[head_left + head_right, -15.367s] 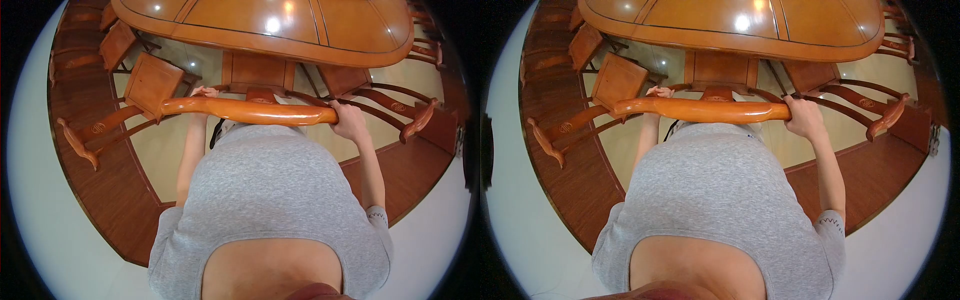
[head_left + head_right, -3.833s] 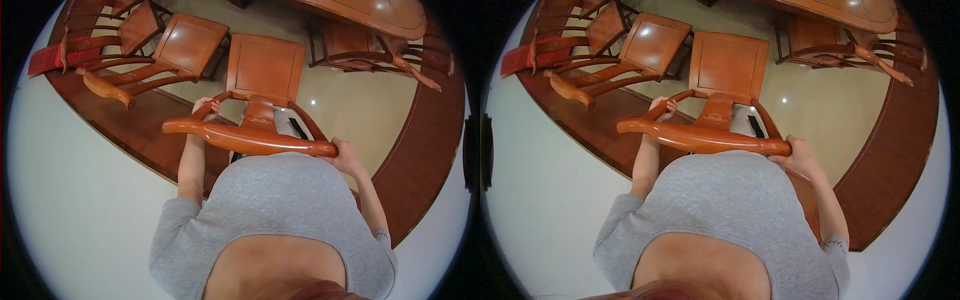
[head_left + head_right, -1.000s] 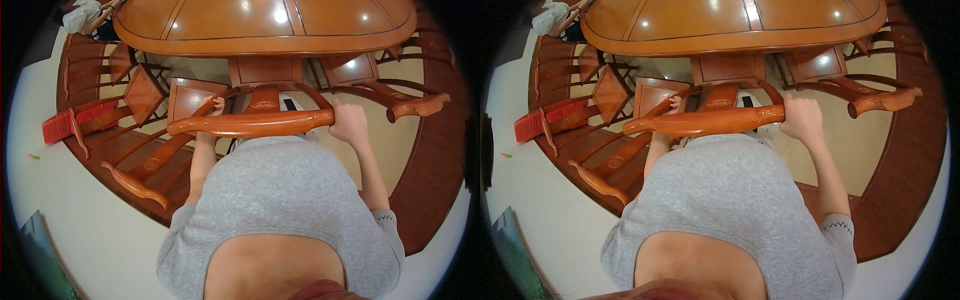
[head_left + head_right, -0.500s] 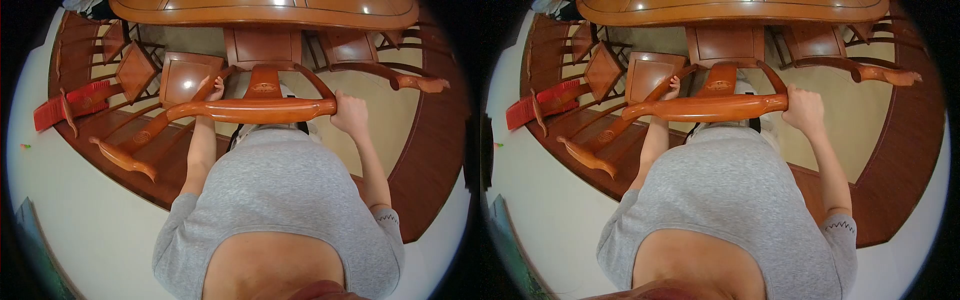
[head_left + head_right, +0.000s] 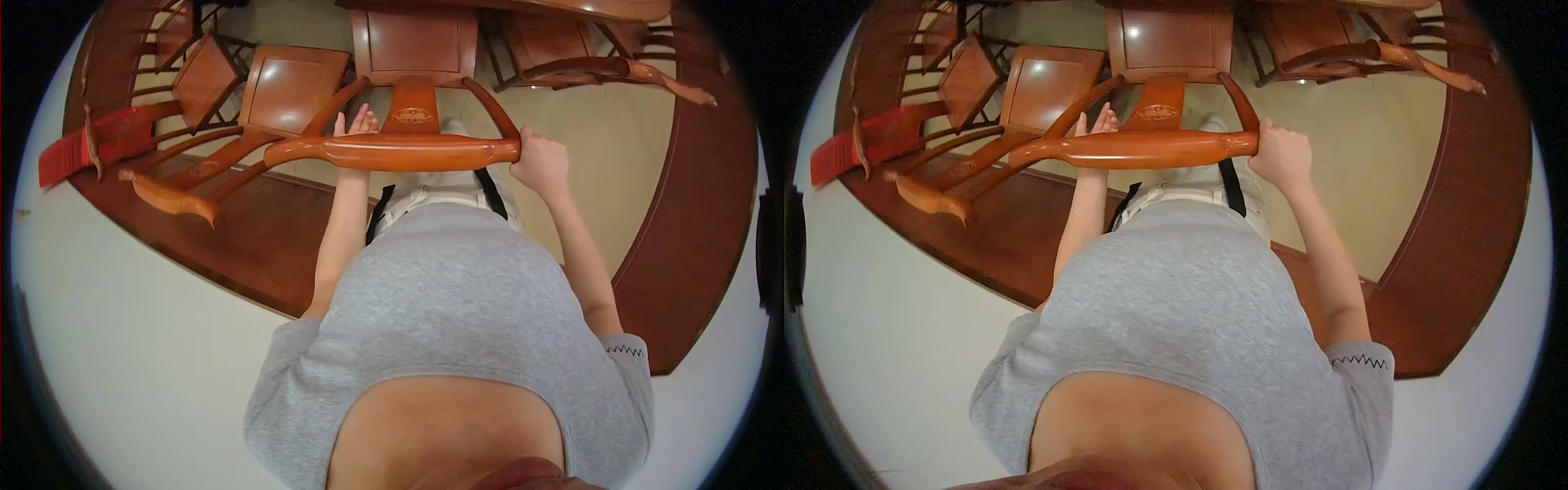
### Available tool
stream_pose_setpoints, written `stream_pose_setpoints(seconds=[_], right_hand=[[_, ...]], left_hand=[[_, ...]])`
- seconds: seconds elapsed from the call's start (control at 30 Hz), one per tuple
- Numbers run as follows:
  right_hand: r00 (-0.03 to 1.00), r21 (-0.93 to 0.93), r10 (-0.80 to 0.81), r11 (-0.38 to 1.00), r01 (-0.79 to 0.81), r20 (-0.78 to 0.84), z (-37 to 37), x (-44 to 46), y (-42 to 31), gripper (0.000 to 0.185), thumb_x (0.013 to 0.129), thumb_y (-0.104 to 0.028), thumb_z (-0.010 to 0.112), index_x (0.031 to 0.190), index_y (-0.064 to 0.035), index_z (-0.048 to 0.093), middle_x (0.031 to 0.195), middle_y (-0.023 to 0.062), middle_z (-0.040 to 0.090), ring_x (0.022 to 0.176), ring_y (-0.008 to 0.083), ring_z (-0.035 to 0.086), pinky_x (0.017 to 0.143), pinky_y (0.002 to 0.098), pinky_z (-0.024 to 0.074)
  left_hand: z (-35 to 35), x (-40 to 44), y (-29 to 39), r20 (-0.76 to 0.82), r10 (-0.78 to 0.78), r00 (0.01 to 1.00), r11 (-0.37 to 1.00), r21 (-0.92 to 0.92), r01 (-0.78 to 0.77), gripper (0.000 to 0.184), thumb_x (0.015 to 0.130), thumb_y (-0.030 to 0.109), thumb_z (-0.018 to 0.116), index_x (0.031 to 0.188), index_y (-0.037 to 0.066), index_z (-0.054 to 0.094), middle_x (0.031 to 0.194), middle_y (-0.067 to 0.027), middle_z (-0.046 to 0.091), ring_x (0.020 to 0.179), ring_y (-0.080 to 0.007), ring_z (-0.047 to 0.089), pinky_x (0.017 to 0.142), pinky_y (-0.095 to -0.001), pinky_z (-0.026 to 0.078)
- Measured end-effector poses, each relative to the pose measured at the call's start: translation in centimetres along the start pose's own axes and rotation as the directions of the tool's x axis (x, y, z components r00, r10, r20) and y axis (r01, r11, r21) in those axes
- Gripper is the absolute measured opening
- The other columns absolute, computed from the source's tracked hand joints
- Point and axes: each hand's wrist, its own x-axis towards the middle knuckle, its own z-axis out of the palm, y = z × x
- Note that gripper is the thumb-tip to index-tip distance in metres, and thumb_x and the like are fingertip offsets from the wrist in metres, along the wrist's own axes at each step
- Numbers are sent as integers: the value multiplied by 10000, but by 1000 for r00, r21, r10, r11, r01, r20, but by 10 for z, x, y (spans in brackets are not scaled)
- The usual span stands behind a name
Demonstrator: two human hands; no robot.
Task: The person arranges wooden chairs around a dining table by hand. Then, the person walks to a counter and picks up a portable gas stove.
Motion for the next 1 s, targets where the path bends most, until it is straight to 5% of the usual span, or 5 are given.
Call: stream_pose_setpoints(seconds=[0.23, 0.43, 0.6, 0.77, 1.0], right_hand=[[995, 47, -98, 994, 97, 21, 13, -13, 13, 220, 680, -181, 669, 793, -22, 568, 669, 175, 655, 625, 326, 672, 579, 428, 537], [934, 322, -230, 937, 136, 274, 33, -41, 40, 397, 689, -307, 720, 885, 23, 620, 808, 221, 677, 766, 367, 677, 707, 428, 541], [689, 628, -431, 777, -46, 583, 84, -57, 67, 593, 648, -472, 766, 972, 16, 675, 902, 239, 676, 882, 368, 662, 792, 427, 513], [738, 550, -386, 835, 25, 554, 110, -69, 82, 489, 617, -431, 752, 968, -93, 708, 933, 151, 706, 877, 310, 679, 781, 400, 522], [689, 469, -323, 883, -28, 649, 82, -72, 85, 486, 644, -346, 809, 1009, -41, 708, 927, 172, 706, 864, 294, 679, 783, 381, 516]], left_hand=[[-9, -30, -38, 96, 450, 888, 892, -13, -451, 650, 957, 529, 363, 1285, -10, 517, 1014, -160, 658, 886, -291, 641, 862, -437, 504], [1, -81, -97, -297, 739, 604, 668, 210, -714, 573, 973, 506, 330, 1073, -4, 572, 919, -162, 616, 919, -320, 597, 887, -449, 492], [-11, -101, -163, -365, 814, 452, 561, 289, -776, 610, 985, 542, 271, 1097, 11, 550, 985, -167, 598, 989, -325, 571, 925, -461, 470], [-25, -119, -191, -348, 825, 445, 540, 251, -804, 685, 978, 606, 179, 1118, 49, 553, 1067, -171, 594, 1031, -329, 555, 983, -490, 430], [3, -122, -207, -397, 835, 380, 520, 345, -782, 654, 988, 590, 171, 1227, 63, 474, 1106, -183, 549, 1026, -328, 545, 962, -482, 455]])
